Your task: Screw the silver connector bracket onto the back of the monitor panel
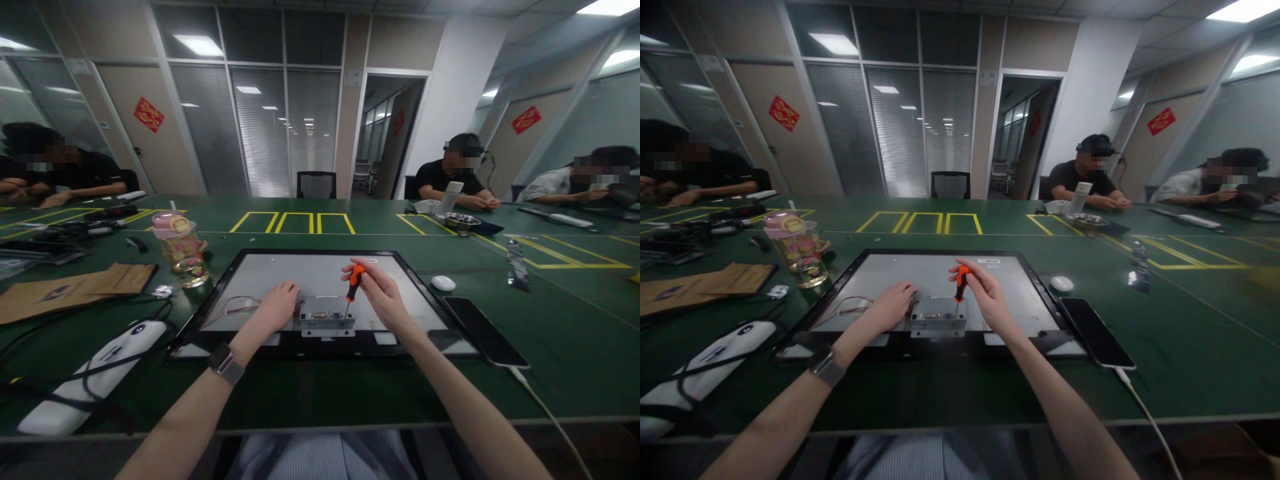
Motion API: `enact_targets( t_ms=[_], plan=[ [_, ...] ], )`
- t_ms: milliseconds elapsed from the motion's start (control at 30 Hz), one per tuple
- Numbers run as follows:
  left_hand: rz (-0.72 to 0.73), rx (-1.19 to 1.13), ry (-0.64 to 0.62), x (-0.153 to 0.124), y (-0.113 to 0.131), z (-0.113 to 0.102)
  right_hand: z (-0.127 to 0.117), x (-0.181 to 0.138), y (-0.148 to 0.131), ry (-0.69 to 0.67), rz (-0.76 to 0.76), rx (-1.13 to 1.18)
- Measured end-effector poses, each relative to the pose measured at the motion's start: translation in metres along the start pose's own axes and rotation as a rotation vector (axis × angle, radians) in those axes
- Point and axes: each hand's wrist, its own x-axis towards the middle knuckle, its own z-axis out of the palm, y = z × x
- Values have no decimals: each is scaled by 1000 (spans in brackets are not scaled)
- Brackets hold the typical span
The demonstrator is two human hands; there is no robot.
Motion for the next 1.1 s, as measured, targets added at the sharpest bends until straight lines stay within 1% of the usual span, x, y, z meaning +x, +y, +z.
enact_targets(
  t_ms=[167, 233, 300, 433, 500, 633, 700, 767, 833, 867, 967, 1033, 1100],
  plan=[
    [-8, 14, -1, 1, 0, 1, -3, 2, 1, 157, -83, -154],
    [-5, 18, 1, 0, 0, 0, -3, 2, -1, 185, -121, -214],
    [-5, 22, -4, 0, 1, -1, -2, 1, -3, 163, -127, -251],
    [-9, 23, -1, -1, 1, -2, 1, -2, -5, 90, -114, -240],
    [-6, 18, 5, -1, 1, -2, 1, -2, -4, 106, -132, -270],
    [-6, 17, 2, -1, 2, -2, 0, 0, -6, 168, -229, -342],
    [-9, 17, -1, -2, 2, -3, 0, -1, -9, 149, -234, -342],
    [-14, 14, -4, -2, 2, -4, -1, -2, -10, 136, -204, -343],
    [-15, 11, -11, -1, 2, -4, -2, -2, -9, 121, -158, -312],
    [-16, 9, -16, -1, 2, -4, -2, -2, -8, 106, -130, -260],
    [-14, 8, -20, -1, 2, -4, -1, 0, -5, 57, -49, 7],
    [-10, 13, -21, -1, 2, -4, 0, 1, -4, 63, -23, 132],
    [-3, 20, -19, -1, 2, -4, 1, 2, -4, 90, -15, 168]
  ],
)
